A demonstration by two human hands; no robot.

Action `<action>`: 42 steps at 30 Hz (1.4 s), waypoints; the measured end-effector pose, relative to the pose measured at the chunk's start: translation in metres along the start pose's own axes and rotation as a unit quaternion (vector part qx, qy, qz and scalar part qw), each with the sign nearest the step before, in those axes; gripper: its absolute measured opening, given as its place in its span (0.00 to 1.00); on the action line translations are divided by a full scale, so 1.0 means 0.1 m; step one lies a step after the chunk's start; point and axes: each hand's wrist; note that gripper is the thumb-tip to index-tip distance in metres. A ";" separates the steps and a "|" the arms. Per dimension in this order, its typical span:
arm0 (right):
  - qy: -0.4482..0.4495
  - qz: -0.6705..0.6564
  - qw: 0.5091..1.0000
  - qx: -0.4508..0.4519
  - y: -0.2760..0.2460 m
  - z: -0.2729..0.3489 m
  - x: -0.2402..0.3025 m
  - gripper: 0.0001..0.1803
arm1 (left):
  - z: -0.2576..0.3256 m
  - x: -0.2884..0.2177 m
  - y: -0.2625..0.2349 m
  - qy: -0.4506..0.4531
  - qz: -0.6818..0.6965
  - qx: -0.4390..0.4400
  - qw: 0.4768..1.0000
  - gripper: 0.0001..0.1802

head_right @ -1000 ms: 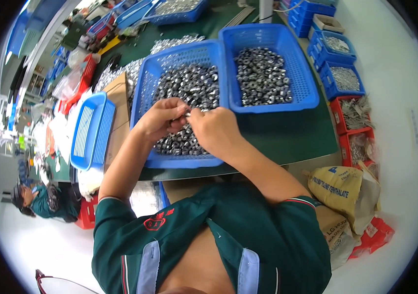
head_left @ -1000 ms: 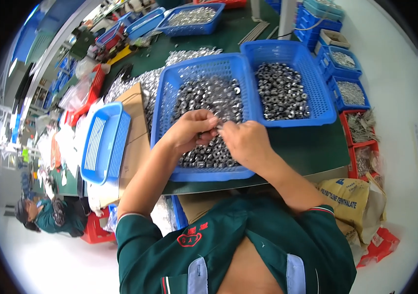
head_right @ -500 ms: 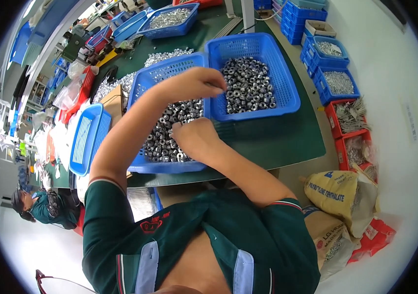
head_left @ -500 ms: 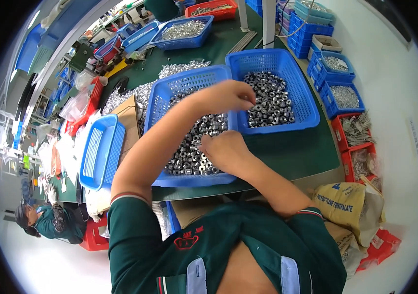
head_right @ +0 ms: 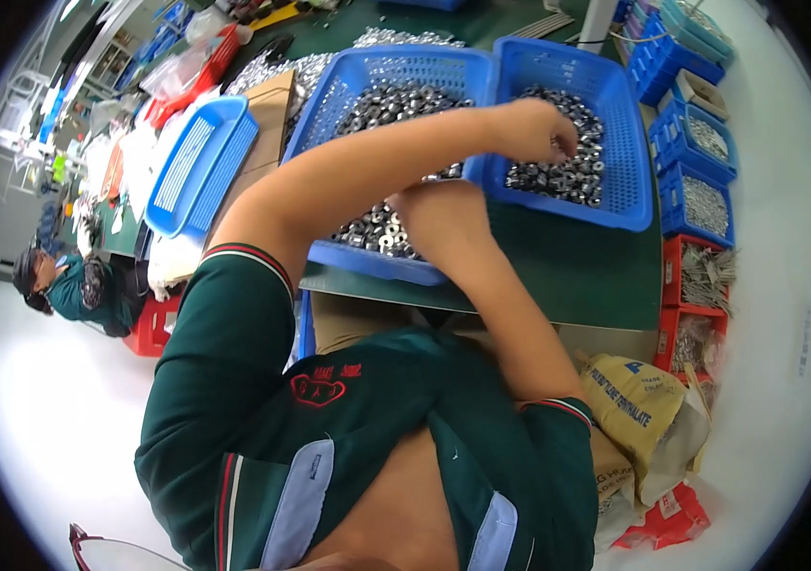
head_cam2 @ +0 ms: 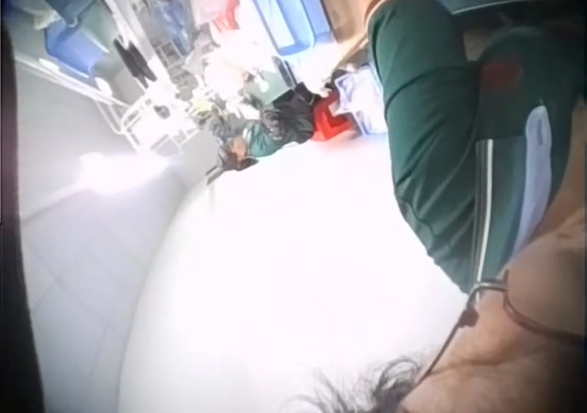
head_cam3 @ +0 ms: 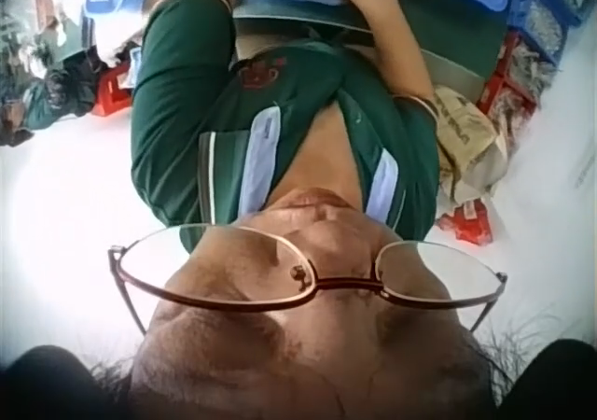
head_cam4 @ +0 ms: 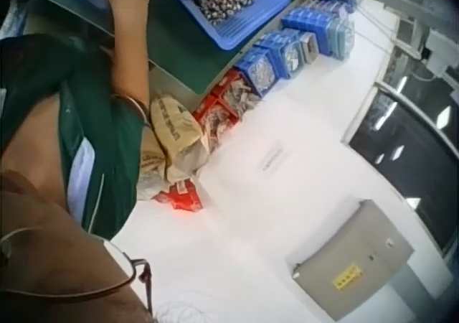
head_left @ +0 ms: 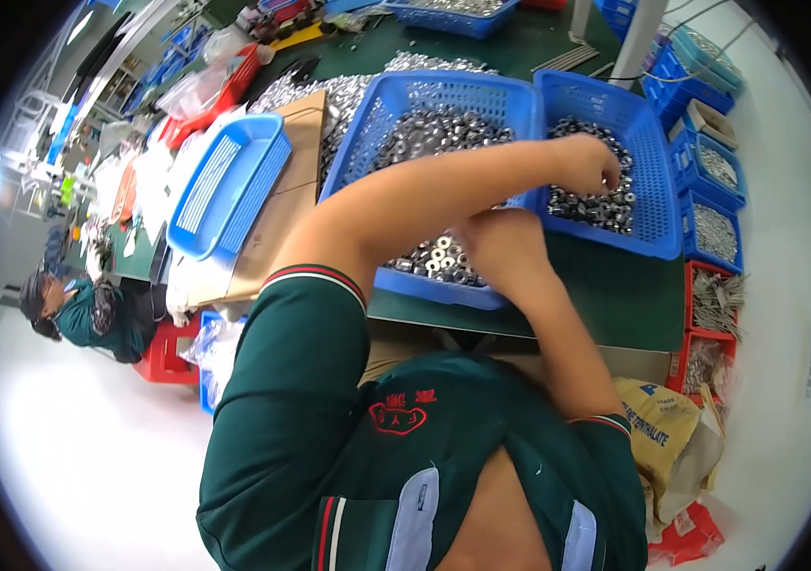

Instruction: Sorting small metal rings and hardware components from one blue basket into others while inspecting them.

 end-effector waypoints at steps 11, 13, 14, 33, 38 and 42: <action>0.097 -0.293 0.936 -0.169 0.01 0.05 -0.04 0.11 | 1.89 0.02 -0.48 -0.170 -0.044 -0.075 0.982 0.08; 0.086 -0.278 0.942 -0.168 0.01 0.05 -0.06 0.11 | 2.05 0.04 -0.28 -0.209 -0.079 0.066 0.972 0.10; 0.089 -0.277 0.942 -0.165 0.01 0.05 -0.06 0.11 | 2.08 0.01 -0.19 -0.225 -0.120 0.107 0.961 0.11; 0.099 -0.278 0.943 -0.152 0.01 0.05 -0.03 0.11 | 2.08 -0.05 0.07 -0.181 -0.202 0.142 0.952 0.08; 0.091 -0.278 0.943 -0.156 -0.01 0.02 -0.02 0.11 | 2.14 0.11 -0.13 -0.249 -0.002 -0.021 0.968 0.13; 0.102 -0.276 0.946 -0.139 -0.02 0.04 -0.02 0.10 | 2.13 0.04 -0.41 -0.294 0.550 -0.131 0.771 0.13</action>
Point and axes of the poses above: each hand's wrist, its own z-axis away from the middle knuckle, its own y-axis out of the palm, x = y × z
